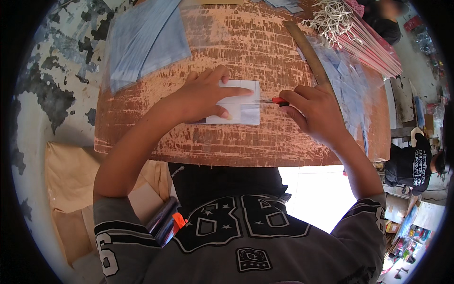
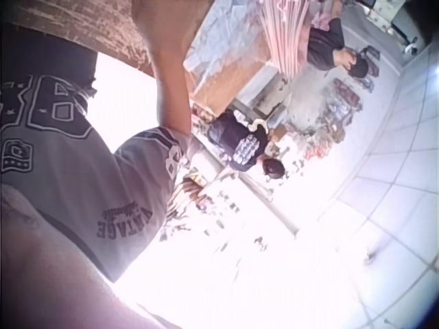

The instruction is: The person uses a ruler and a red utility knife to cut small rectangular pieces of white paper on a wooden workbench. They repeatedly align the ruler, score the paper, and separate the cut pieces, stacking them on the table.

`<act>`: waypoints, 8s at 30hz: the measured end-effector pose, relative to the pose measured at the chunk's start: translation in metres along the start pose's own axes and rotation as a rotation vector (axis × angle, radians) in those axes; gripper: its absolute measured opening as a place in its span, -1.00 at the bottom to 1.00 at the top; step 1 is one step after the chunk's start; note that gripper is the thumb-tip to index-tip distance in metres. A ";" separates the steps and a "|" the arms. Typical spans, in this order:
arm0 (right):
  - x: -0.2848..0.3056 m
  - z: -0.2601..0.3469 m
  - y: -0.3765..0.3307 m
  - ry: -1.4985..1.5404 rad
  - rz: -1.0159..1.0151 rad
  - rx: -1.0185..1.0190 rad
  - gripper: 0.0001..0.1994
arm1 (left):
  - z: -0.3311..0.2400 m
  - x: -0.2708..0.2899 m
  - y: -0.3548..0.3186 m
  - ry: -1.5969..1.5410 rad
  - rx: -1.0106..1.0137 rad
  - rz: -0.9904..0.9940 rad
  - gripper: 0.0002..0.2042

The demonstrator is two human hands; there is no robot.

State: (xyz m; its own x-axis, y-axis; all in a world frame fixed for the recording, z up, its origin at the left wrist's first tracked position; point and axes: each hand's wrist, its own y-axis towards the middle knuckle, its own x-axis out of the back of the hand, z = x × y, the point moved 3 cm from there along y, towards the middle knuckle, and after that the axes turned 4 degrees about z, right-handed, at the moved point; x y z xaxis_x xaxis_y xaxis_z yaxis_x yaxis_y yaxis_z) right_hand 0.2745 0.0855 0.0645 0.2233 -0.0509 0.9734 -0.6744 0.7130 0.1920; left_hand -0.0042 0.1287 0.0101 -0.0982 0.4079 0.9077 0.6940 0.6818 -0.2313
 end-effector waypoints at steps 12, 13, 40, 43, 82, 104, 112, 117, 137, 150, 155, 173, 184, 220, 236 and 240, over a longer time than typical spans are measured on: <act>-0.021 0.006 0.013 -0.056 0.078 0.016 -0.80 | -0.002 0.000 0.000 -0.002 0.024 0.011 -0.26; -0.021 0.007 0.014 -0.056 0.073 0.017 -0.80 | -0.002 0.001 -0.001 -0.001 0.022 0.007 -0.26; -0.015 0.008 0.016 -0.207 0.053 0.077 -0.83 | -0.001 0.001 -0.001 -0.035 0.009 0.013 -0.28; -0.012 0.007 0.015 -0.228 0.059 0.074 -0.84 | 0.000 0.000 0.000 -0.050 0.005 0.016 -0.27; -0.006 -0.008 -0.001 -0.212 0.199 0.005 -0.80 | -0.005 0.003 0.001 -0.018 0.053 0.043 -0.26; -0.007 -0.014 -0.005 -0.167 0.185 0.011 -0.79 | -0.006 0.006 0.001 -0.042 0.073 0.065 -0.26; -0.012 -0.014 -0.013 -0.146 0.235 -0.048 -0.71 | -0.007 0.006 0.001 -0.029 0.077 0.061 -0.26; -0.014 -0.015 -0.015 -0.147 0.224 -0.049 -0.70 | -0.007 0.007 0.001 -0.040 0.074 0.067 -0.25; -0.020 -0.033 -0.025 0.914 0.039 -0.828 -0.45 | -0.007 0.009 0.003 -0.051 0.094 0.100 -0.22; -0.066 -0.031 0.034 0.836 0.118 -0.604 -0.52 | -0.003 0.005 0.000 -0.045 0.009 0.039 -0.24; -0.080 -0.032 0.029 0.720 0.023 -0.550 -0.71 | 0.000 0.002 0.002 -0.018 -0.014 0.028 -0.23; -0.026 -0.056 -0.005 1.254 -0.354 -0.729 -0.61 | 0.006 -0.002 0.002 -0.001 -0.016 0.103 -0.32; -0.033 -0.029 -0.009 1.096 -0.286 -0.716 -0.62 | -0.001 -0.005 -0.009 0.079 0.000 0.007 -0.30; -0.068 -0.049 -0.018 0.021 -0.419 -0.625 -0.57 | 0.004 -0.019 -0.027 -0.055 0.005 -0.235 -0.53; -0.071 0.051 0.012 0.100 -0.166 -0.117 -0.61 | 0.003 -0.020 -0.028 -0.066 -0.017 -0.282 -0.55; -0.076 0.050 0.013 0.085 -0.156 -0.120 -0.63 | 0.002 -0.019 -0.029 -0.051 0.005 -0.271 -0.55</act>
State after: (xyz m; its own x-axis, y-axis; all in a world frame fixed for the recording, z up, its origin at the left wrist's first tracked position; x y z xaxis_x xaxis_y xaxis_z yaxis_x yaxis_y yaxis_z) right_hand 0.2137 0.0631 -0.0003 0.3806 -0.1113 0.9180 -0.5395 0.7796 0.3181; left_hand -0.0236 0.1023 -0.0006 -0.3161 0.2400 0.9179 0.6336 0.7735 0.0160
